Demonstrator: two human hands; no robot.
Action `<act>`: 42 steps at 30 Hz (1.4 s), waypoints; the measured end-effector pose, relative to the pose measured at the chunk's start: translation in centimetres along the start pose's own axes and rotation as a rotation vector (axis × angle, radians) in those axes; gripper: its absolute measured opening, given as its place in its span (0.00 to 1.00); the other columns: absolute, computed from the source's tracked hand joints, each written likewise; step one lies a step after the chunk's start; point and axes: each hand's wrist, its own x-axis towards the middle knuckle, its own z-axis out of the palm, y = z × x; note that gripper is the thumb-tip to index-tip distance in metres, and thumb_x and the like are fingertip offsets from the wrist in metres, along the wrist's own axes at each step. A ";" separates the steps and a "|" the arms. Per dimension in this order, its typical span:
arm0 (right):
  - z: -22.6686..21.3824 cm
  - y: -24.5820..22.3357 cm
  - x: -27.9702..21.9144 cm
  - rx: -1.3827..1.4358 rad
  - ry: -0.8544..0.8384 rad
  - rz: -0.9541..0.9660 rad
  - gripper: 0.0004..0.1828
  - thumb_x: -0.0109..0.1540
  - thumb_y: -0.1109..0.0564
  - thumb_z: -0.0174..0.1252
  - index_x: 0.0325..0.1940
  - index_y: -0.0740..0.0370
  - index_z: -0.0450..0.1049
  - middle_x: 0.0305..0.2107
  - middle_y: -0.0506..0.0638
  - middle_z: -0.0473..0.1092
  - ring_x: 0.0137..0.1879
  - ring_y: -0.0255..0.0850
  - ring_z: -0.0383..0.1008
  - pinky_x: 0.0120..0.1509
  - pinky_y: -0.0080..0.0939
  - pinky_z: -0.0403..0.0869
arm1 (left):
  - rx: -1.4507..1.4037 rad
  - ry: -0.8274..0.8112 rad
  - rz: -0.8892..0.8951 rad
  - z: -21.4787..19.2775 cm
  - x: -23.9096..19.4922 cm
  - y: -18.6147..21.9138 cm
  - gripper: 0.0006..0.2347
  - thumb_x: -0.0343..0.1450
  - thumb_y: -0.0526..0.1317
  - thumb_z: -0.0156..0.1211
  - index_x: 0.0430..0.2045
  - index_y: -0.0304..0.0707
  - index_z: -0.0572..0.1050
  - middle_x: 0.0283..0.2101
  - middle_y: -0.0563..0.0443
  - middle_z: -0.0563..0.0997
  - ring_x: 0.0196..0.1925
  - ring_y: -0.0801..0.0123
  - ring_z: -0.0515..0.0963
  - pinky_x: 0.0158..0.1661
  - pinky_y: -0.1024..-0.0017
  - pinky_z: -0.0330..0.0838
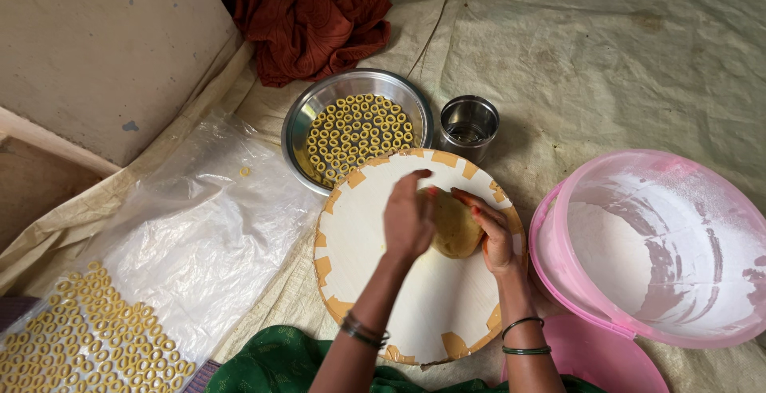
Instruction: The person kneads a yellow dough on a round board, repeatedly pressing and folding it by hand. They briefly add liquid from a small metal cup using a spoon, then continue kneading before placing the dough into a pink container.
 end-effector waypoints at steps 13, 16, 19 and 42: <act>0.9 1.7 0.3 -0.099 0.055 -0.137 0.24 0.71 0.51 0.49 0.66 0.68 0.70 0.64 0.59 0.70 0.72 0.46 0.67 0.78 0.46 0.61 | -0.032 -0.265 -0.121 -1.3 -1.4 -4.2 0.21 0.70 0.45 0.53 0.58 0.41 0.73 0.62 0.39 0.75 0.67 0.51 0.72 0.65 0.62 0.64; 0.7 1.6 0.4 -0.044 0.219 -0.086 0.22 0.72 0.50 0.46 0.65 0.65 0.70 0.64 0.56 0.69 0.72 0.43 0.67 0.77 0.43 0.61 | -0.147 -0.176 -0.341 -1.9 1.6 -4.8 0.20 0.70 0.44 0.54 0.59 0.48 0.73 0.58 0.44 0.80 0.63 0.57 0.78 0.62 0.65 0.69; 2.3 1.8 0.4 -0.398 0.360 -0.031 0.22 0.69 0.50 0.47 0.63 0.64 0.73 0.59 0.57 0.72 0.66 0.46 0.70 0.71 0.44 0.66 | -0.081 -0.038 -0.149 -0.4 3.3 -4.3 0.18 0.73 0.45 0.55 0.58 0.44 0.74 0.60 0.42 0.78 0.64 0.52 0.74 0.64 0.62 0.65; 8.3 2.8 -2.1 -1.147 0.407 -0.416 0.12 0.65 0.54 0.56 0.45 0.62 0.82 0.39 0.54 0.79 0.45 0.49 0.80 0.50 0.46 0.76 | -0.370 -0.088 -0.063 -0.9 -4.8 -7.7 0.24 0.78 0.49 0.37 0.67 0.36 0.64 0.72 0.39 0.65 0.76 0.47 0.59 0.72 0.58 0.50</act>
